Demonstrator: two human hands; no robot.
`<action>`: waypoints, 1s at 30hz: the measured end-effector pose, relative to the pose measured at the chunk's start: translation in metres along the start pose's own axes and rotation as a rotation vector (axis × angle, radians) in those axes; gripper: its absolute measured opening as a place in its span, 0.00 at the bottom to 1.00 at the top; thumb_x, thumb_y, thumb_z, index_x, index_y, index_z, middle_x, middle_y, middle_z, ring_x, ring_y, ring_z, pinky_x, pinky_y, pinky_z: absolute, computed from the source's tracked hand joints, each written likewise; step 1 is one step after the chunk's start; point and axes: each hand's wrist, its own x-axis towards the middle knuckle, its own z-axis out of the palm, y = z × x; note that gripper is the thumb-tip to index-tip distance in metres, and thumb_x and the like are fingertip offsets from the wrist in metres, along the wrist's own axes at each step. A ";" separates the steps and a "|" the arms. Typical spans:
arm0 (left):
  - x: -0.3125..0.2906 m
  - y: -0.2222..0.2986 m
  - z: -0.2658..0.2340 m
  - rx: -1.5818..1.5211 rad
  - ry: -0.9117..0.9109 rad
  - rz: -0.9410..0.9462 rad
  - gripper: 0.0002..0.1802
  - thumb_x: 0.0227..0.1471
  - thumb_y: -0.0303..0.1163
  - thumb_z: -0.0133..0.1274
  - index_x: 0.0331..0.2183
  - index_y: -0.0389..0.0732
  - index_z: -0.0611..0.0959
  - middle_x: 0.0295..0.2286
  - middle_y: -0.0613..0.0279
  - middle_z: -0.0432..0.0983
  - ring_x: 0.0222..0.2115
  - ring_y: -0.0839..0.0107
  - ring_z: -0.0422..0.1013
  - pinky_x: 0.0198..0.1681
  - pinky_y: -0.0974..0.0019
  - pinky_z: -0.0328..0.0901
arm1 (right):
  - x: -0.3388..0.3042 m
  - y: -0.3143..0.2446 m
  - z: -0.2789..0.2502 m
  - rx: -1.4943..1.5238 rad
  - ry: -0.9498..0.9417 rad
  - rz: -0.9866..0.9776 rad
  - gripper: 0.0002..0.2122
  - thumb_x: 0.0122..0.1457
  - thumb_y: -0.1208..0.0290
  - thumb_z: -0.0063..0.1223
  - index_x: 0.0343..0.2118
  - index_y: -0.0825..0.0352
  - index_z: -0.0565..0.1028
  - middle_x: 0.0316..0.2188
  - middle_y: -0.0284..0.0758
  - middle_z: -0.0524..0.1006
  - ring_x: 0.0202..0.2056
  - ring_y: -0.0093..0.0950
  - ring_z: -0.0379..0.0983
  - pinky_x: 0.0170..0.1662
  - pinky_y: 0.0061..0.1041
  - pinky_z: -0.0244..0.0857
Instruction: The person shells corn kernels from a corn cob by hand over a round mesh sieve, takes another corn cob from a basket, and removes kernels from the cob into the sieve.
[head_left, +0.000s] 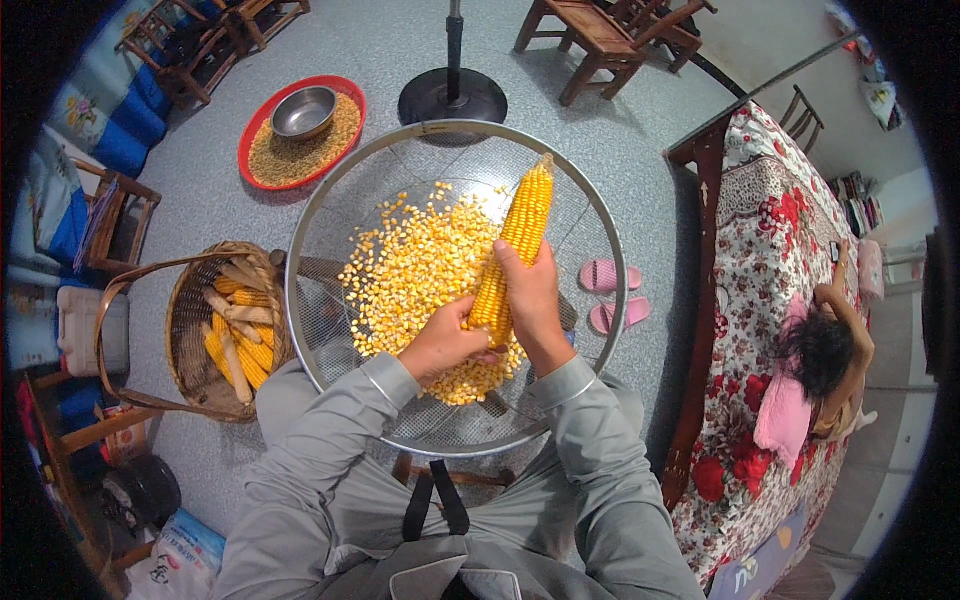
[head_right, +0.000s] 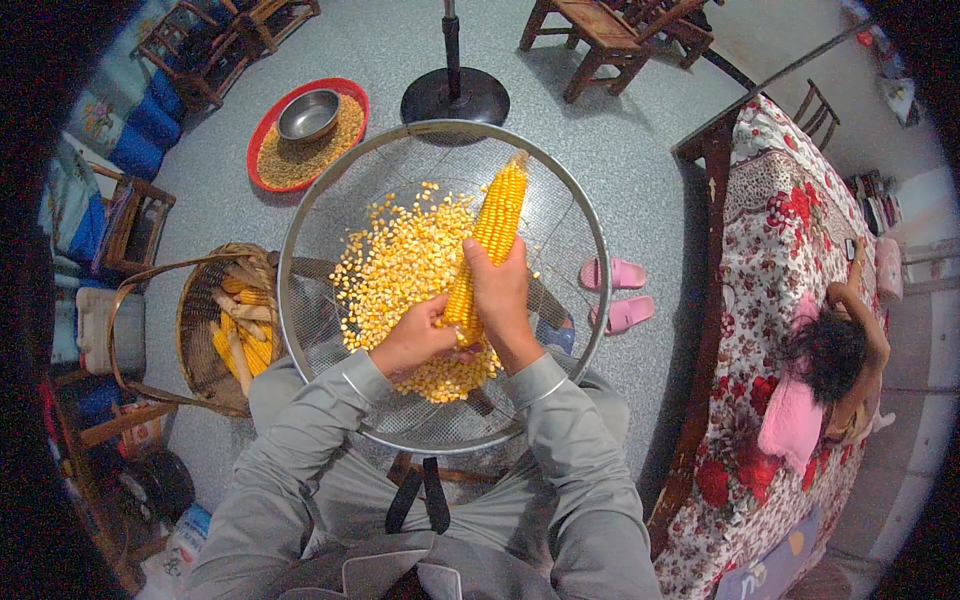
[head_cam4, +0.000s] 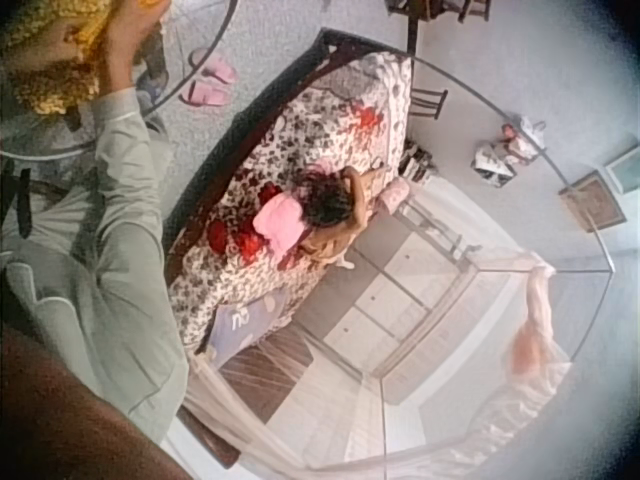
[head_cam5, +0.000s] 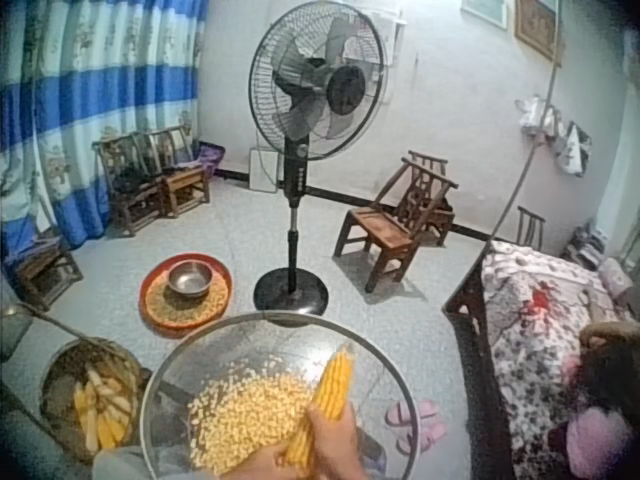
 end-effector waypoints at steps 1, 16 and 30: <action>0.000 -0.001 -0.001 0.000 -0.002 0.000 0.23 0.53 0.20 0.46 0.52 0.31 0.68 0.41 0.56 0.75 0.37 0.67 0.76 0.38 0.66 0.75 | 0.000 -0.001 -0.001 -0.008 -0.006 -0.012 0.16 0.58 0.68 0.57 0.43 0.71 0.67 0.32 0.33 0.73 0.31 0.22 0.69 0.35 0.24 0.66; 0.000 0.005 -0.001 -0.028 -0.147 0.050 0.23 0.54 0.26 0.55 0.51 0.31 0.69 0.40 0.56 0.74 0.37 0.70 0.76 0.38 0.68 0.76 | 0.005 -0.015 -0.012 0.211 -0.089 0.169 0.14 0.59 0.67 0.55 0.42 0.70 0.67 0.32 0.33 0.72 0.30 0.21 0.69 0.33 0.24 0.66; -0.002 0.004 0.000 0.093 -0.043 -0.051 0.20 0.55 0.30 0.57 0.47 0.33 0.73 0.37 0.60 0.76 0.32 0.74 0.76 0.35 0.70 0.73 | 0.004 0.002 -0.009 0.077 -0.140 0.166 0.16 0.59 0.68 0.56 0.45 0.71 0.68 0.34 0.33 0.74 0.32 0.21 0.70 0.35 0.23 0.66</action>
